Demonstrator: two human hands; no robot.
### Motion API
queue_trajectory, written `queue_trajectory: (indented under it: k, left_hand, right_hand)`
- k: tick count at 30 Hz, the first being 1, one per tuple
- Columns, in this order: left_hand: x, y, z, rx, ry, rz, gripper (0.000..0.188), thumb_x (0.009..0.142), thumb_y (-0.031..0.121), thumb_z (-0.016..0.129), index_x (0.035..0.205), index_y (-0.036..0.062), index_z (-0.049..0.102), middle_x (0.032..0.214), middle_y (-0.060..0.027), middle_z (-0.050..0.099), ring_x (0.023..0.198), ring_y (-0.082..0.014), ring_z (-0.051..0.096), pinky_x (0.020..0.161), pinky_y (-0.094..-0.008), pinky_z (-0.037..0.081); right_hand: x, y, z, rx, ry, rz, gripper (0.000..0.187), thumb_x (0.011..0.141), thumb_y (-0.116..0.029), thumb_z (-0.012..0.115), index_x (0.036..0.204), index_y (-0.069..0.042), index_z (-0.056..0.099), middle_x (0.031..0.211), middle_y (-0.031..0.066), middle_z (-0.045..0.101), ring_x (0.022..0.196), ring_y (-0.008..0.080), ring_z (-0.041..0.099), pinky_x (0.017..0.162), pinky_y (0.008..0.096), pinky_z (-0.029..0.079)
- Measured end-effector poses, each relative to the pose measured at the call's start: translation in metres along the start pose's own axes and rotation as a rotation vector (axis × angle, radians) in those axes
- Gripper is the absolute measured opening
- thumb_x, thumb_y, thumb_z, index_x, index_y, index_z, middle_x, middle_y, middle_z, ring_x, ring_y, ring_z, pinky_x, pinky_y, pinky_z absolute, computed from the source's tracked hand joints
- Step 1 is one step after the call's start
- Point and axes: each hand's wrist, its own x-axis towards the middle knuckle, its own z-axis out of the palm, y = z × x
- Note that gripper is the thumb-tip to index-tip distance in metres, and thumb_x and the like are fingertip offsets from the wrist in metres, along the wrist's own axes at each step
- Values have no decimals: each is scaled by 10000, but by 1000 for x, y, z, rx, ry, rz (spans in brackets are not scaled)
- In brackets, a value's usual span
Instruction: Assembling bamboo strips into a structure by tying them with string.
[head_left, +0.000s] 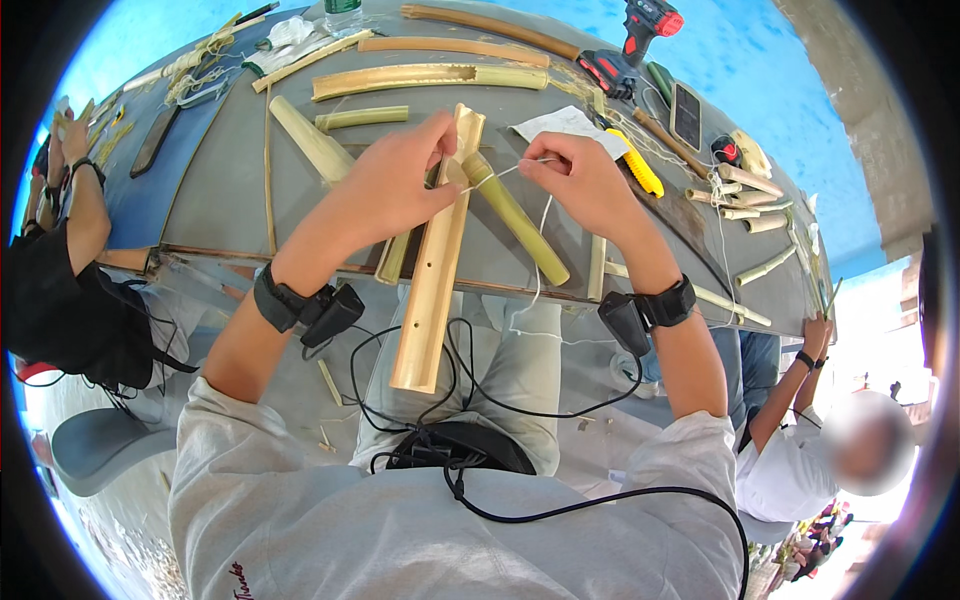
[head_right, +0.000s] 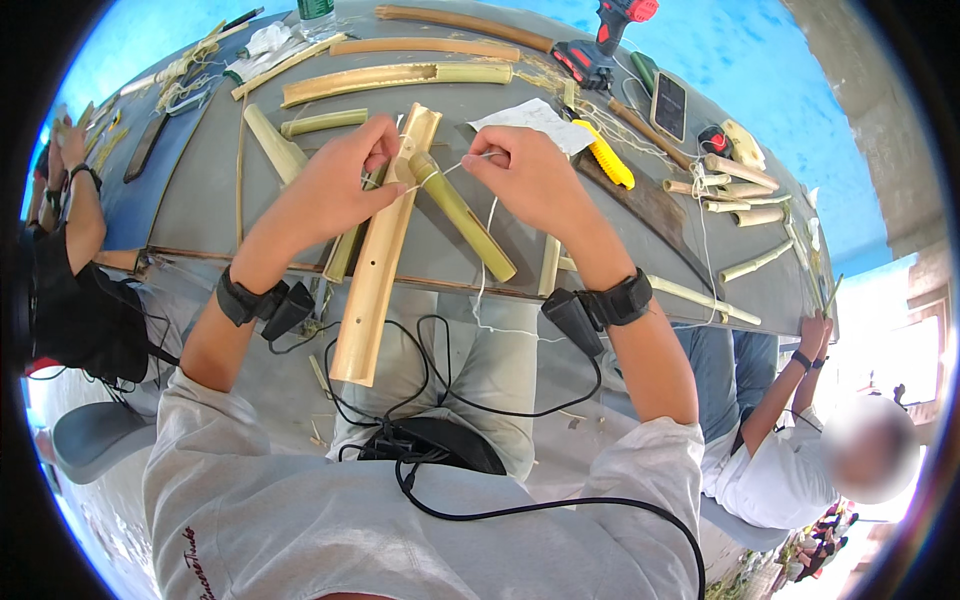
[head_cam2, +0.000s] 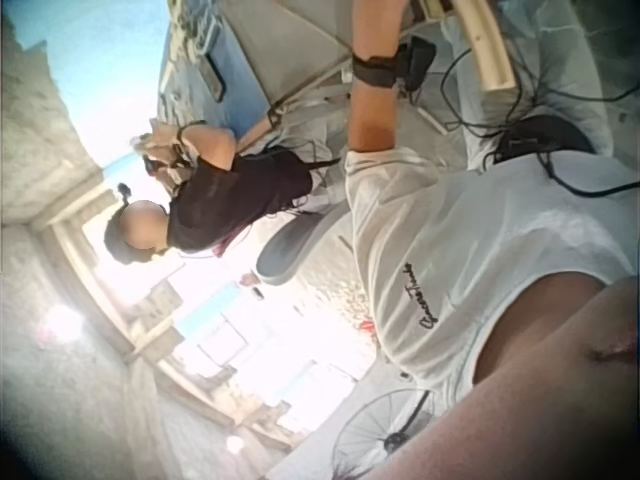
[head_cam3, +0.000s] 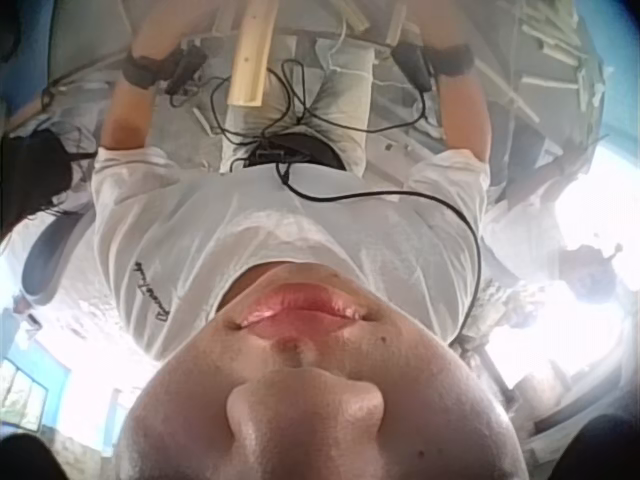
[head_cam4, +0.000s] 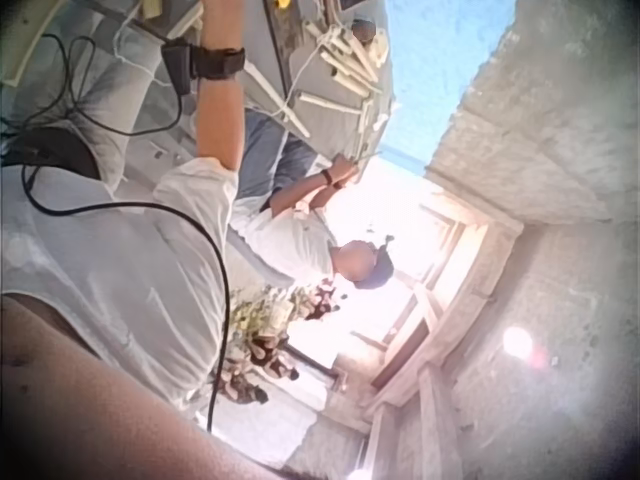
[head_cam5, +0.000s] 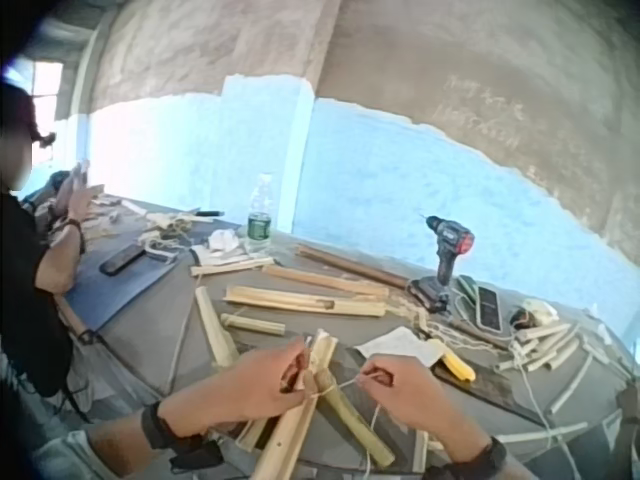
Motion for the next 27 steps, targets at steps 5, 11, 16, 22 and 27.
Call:
queue_trajectory:
  k: [5,11,16,22,27]
  left_hand:
    - [12,-6,0,129,-56,206,436,889,153,660,1318,144,585,915,-105,515,871,-270,531,812,-398,446]
    - [40,-9,0,230,-227,263,402,928,156,617,1329,156,598,1002,-107,544,980,-312,550,892,-425,441]
    - [45,-5,-6,262,-320,286,315,918,164,635,1228,115,615,1005,-109,556,989,-312,553,891,-425,437]
    - [39,-16,-26,41,-300,176,258,902,154,677,1146,97,617,889,-36,473,833,-192,459,793,-324,406]
    - [32,-26,-30,-126,-331,42,264,916,151,688,1168,103,625,779,30,313,742,-96,353,700,-256,340]
  right_hand:
    - [4,12,4,13,-8,-65,185,917,-192,673,924,-8,651,712,-1,532,668,88,438,630,276,382]
    - [3,20,5,34,-37,-105,196,897,-200,663,935,-8,669,743,55,606,699,154,518,675,313,441]
    - [-3,24,3,57,-68,-118,199,896,-199,650,941,-9,686,769,100,654,718,189,580,700,330,476]
    - [-30,25,-5,27,-117,-43,207,940,-152,601,1034,3,701,796,55,656,721,122,546,694,289,458]
    - [-54,17,-20,172,-368,44,199,949,-123,622,1056,-3,740,798,47,656,739,83,532,662,251,425]
